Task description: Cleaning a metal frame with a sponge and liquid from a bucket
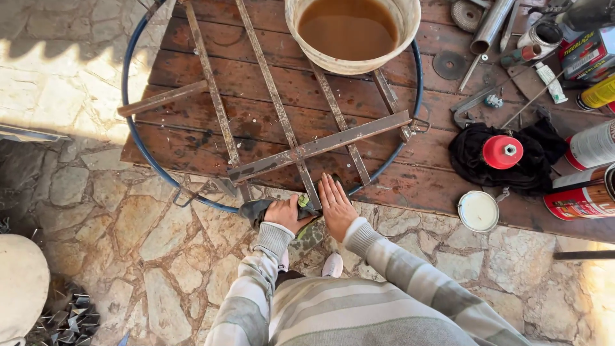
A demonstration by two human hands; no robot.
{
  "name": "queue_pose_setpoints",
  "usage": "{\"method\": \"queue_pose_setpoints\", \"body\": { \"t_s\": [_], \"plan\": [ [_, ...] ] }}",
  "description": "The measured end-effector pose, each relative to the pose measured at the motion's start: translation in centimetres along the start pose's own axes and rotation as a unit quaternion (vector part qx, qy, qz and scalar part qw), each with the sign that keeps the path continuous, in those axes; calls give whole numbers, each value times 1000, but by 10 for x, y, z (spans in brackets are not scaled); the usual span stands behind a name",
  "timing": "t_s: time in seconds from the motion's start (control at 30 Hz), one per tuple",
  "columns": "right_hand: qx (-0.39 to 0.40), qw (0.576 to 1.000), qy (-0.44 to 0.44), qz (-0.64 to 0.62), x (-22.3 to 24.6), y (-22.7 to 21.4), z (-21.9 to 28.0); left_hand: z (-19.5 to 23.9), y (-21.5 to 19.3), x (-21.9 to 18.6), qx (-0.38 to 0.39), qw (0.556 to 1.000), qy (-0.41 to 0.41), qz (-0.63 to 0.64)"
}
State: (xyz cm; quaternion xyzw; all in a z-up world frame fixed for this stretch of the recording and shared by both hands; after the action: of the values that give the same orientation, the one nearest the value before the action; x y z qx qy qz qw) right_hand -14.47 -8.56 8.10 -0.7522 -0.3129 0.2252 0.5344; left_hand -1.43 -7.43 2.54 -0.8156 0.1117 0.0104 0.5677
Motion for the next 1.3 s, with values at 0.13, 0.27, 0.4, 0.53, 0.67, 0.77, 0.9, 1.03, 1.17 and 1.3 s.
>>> {"method": "queue_pose_setpoints", "body": {
  "t_s": [0.13, 0.27, 0.4, 0.53, 0.67, 0.77, 0.9, 1.03, 1.17, 1.3],
  "plan": [
    [38, 999, -13, 27, -2, -6, 21, -4, -1, 1, 28, 999, -19, -9],
    [130, 991, 25, -4, -20, 11, 16, -2, 0, 0, 53, 998, -22, -6],
    [46, 999, -1, 17, -7, 9, 45, 1, 0, 1, 6, 1000, -11, -16],
    [38, 999, 6, 36, -24, 11, 40, 7, 11, 2, 20, 999, -10, 26],
    [94, 995, 38, -3, -20, 21, 35, 3, 8, 2, -22, 1000, 5, -4],
    [96, 994, 41, 14, -26, 16, 41, 4, 9, 4, -21, 1000, 3, 2],
    [198, 979, 50, 1, -9, 18, 14, 3, 4, 2, -11, 1000, 3, 12],
    [271, 961, 59, -15, -10, 23, 34, 3, 4, 0, -38, 999, -2, 10],
    [78, 996, 42, 27, -18, 20, 25, 4, 6, -2, -31, 999, -11, 21],
    [131, 989, 54, 31, -13, 18, 39, 1, 5, -1, -5, 999, -3, 42]
  ]
}}
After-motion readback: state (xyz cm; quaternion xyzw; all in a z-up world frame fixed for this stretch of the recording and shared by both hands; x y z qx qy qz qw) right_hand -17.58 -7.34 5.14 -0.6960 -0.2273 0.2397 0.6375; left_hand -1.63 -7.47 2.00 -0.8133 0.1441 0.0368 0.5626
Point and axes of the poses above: each hand's wrist, its own z-axis away from the middle knuckle, its own y-axis out of the palm, x = y × z, the point moved 8 cm from there along -z, towards the middle knuckle, and after that the axes turned 7 degrees about -x, right-handed, at the moved point
